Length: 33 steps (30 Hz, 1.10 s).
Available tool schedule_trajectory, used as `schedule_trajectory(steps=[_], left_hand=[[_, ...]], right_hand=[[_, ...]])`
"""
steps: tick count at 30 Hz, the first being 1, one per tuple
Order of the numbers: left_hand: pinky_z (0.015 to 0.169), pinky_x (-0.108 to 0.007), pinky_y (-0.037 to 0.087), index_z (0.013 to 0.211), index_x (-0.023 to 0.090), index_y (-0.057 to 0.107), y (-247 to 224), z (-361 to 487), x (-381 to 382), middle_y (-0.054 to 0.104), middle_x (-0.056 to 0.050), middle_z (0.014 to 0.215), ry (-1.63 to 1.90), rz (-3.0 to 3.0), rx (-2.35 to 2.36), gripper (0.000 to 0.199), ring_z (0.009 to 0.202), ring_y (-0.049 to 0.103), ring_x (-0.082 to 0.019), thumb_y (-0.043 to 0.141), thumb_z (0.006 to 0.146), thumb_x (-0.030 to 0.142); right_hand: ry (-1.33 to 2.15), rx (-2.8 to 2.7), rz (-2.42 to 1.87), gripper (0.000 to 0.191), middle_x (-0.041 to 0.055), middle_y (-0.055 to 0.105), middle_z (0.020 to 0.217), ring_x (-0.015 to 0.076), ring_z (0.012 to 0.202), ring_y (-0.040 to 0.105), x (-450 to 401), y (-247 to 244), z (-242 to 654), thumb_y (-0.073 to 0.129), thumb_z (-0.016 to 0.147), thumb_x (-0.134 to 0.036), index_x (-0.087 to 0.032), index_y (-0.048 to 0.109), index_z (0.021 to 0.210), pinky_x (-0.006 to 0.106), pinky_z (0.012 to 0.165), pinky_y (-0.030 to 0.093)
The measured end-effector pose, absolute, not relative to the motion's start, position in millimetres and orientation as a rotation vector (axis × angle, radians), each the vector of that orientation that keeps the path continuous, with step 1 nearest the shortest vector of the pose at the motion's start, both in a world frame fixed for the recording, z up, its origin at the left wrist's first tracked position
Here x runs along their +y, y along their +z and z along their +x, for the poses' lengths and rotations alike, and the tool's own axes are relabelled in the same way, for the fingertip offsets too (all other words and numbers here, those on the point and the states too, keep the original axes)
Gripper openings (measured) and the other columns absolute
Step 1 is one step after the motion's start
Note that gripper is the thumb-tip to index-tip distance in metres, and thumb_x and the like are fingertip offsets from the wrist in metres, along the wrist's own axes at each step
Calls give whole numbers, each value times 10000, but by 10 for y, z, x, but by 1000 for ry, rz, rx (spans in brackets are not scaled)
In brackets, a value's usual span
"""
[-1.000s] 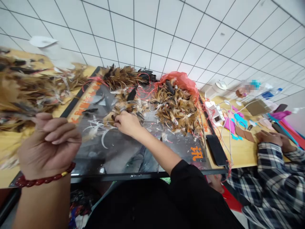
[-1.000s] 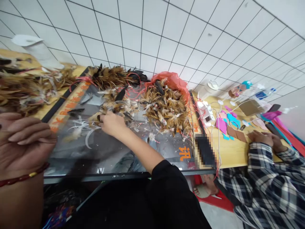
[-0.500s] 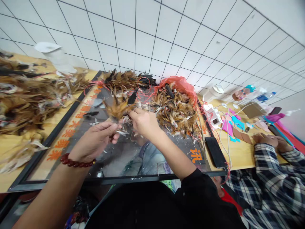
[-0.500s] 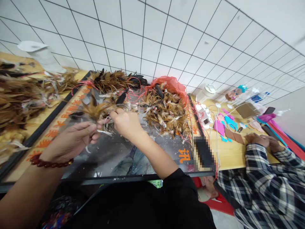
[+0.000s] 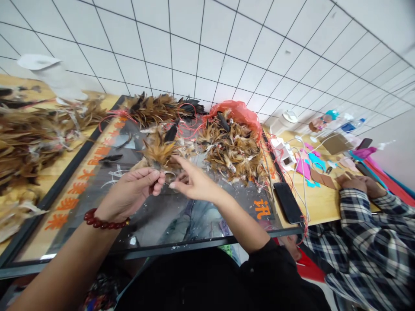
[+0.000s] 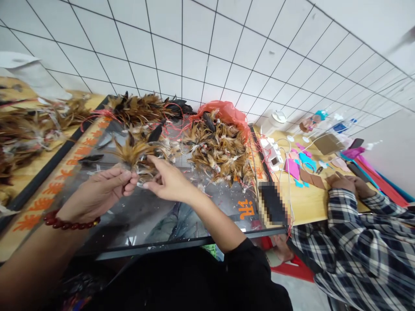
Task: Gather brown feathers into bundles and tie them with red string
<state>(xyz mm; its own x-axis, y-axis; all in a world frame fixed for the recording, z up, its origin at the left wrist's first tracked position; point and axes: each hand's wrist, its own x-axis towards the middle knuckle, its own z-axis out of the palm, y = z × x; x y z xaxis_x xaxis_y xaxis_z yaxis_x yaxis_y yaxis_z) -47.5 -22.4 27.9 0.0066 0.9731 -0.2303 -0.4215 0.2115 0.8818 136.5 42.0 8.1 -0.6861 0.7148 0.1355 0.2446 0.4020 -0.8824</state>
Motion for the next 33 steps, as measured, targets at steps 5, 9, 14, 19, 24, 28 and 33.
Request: schedule_trajectory(steps=[5, 9, 14, 19, 24, 28, 33], left_hand=[[442, -197, 407, 662, 104, 727, 240, -465, -173, 629, -47, 593, 1174, 816, 1111, 209, 497, 521, -104, 827, 654, 287], [436, -206, 350, 632, 130, 705, 139, -514, -80, 603, -33, 550, 1067, 990, 1398, 231, 477, 472, -107, 771, 692, 343], [517, -252, 307, 504, 200, 592, 90, -450, 38, 536, -4, 478, 837, 1586, 1635, 265, 510, 454, -152, 662, 744, 289], [613, -275, 336, 544, 209, 618, 279, -267, -25, 599, -28, 587, 704, 1910, 1233, 204, 584, 491, -171, 635, 747, 216], [551, -251, 344, 594, 195, 658, 334, -183, -160, 564, -23, 565, 885, 1675, 1126, 248, 551, 481, -142, 633, 816, 303], [456, -221, 299, 714, 157, 710, 90, -165, -196, 579, -34, 623, 1134, 1082, 1198, 247, 511, 449, -105, 696, 783, 393], [425, -188, 259, 665, 119, 704, -96, -184, -233, 532, -19, 583, 1111, 790, 1054, 294, 486, 407, -70, 812, 677, 392]], right_hand=[[1468, -2078, -926, 233, 16, 671, 781, 102, 669, 605, 428, -79, 1396, 542, 944, -315, -130, 663, 1016, 211, 655, 482], [828, -2490, -990, 160, 32, 698, 886, 132, 794, 608, 432, 168, 1647, 546, 937, -233, -180, 696, 918, 230, 709, 420], [256, -2851, -866, 224, 73, 660, 943, 181, 847, 588, 348, 614, 1677, 456, 950, -183, -183, 679, 975, 276, 729, 409], [522, -2792, -561, 225, 45, 663, 922, 178, 905, 588, 697, 701, 1583, 471, 908, -143, -190, 690, 894, 302, 844, 424], [1402, -2362, -464, 211, 17, 681, 786, 143, 751, 620, 959, 198, 1646, 631, 856, -341, -159, 676, 759, 260, 741, 472], [1344, -2072, -717, 249, 25, 679, 743, 128, 689, 595, 723, -147, 1707, 653, 844, -369, -136, 689, 765, 242, 689, 456], [1083, -2096, -838, 149, 29, 690, 776, 119, 722, 600, 494, -190, 1744, 642, 861, -253, -147, 702, 774, 227, 722, 448]])
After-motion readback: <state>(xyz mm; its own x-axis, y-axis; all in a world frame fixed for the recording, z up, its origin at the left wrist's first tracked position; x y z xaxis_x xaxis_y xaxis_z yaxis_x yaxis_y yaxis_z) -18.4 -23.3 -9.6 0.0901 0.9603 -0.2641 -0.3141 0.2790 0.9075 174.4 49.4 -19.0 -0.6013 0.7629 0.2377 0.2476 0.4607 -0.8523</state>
